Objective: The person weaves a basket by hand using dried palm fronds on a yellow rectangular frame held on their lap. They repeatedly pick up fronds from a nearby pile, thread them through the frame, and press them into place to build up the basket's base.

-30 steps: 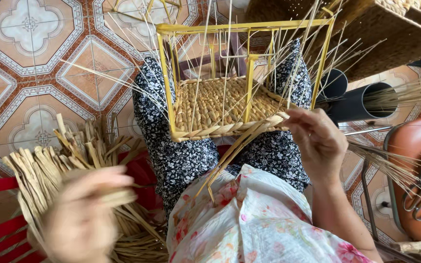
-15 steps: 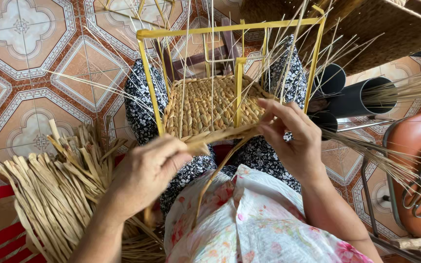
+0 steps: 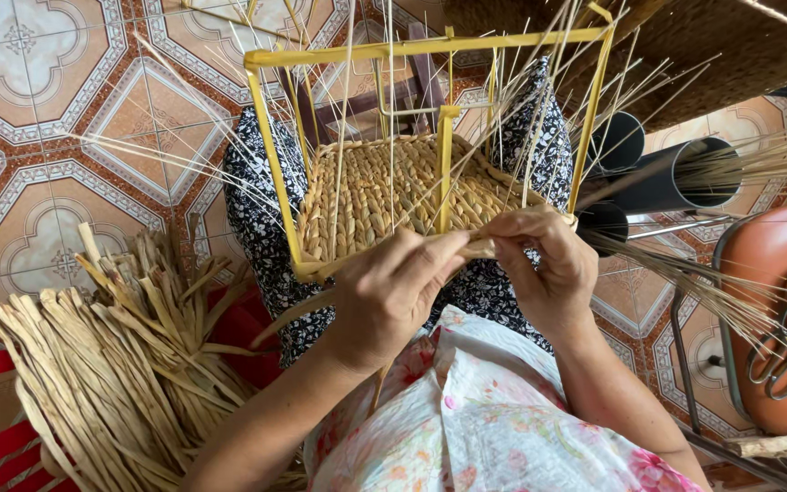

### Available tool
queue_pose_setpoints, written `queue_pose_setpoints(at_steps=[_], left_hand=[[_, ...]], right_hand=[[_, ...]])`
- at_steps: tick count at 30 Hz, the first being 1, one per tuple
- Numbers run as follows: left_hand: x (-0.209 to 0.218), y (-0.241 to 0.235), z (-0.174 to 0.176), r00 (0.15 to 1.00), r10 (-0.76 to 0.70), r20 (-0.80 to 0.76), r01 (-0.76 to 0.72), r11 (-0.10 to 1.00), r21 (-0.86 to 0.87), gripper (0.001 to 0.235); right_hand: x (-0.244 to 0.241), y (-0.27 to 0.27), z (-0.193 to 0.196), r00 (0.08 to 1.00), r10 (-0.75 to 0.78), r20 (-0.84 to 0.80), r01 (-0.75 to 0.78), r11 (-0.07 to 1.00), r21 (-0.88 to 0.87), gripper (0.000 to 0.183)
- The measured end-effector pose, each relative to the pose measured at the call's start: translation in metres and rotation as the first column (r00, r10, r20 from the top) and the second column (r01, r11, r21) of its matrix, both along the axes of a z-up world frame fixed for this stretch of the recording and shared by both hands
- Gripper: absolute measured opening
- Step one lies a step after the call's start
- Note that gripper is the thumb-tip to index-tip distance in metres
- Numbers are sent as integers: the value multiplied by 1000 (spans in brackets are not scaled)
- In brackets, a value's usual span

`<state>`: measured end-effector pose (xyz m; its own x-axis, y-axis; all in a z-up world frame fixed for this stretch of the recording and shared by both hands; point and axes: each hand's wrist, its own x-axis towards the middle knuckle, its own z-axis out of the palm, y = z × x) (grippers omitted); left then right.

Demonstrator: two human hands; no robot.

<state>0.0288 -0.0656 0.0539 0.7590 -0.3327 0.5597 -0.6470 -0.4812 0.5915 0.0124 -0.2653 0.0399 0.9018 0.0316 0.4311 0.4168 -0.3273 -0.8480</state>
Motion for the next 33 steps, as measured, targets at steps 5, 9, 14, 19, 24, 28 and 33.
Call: queue_pose_setpoints(at_steps=[5, 9, 14, 19, 24, 28, 33], left_hand=[[1, 3, 20, 998, 13, -56, -12, 1000, 12, 29], [4, -3, 28, 998, 36, -60, -30, 995, 90, 23], [1, -5, 32, 990, 87, -112, -84, 996, 33, 16], [1, -8, 35, 978, 79, -194, -73, 997, 38, 17], [6, -8, 37, 983, 61, -175, -37, 990, 137, 33], [7, -12, 32, 988, 80, -132, -53, 979, 197, 23], [12, -14, 19, 999, 52, 3, -50, 948, 315, 7]], right_hand=[[-11, -2, 0, 997, 3, 72, -4, 1000, 22, 21], [-20, -7, -3, 999, -34, 6, 34, 999, -16, 20], [-27, -9, -8, 999, -36, -27, 37, 999, 39, 19], [-28, -9, -6, 999, -39, 5, 39, 999, 0, 19], [-27, -8, 6, 999, -28, 24, 30, 993, -111, 20], [-23, -4, 20, 998, 4, 69, 12, 971, -240, 24], [-7, -5, 39, 997, 64, 46, -44, 936, -348, 16]])
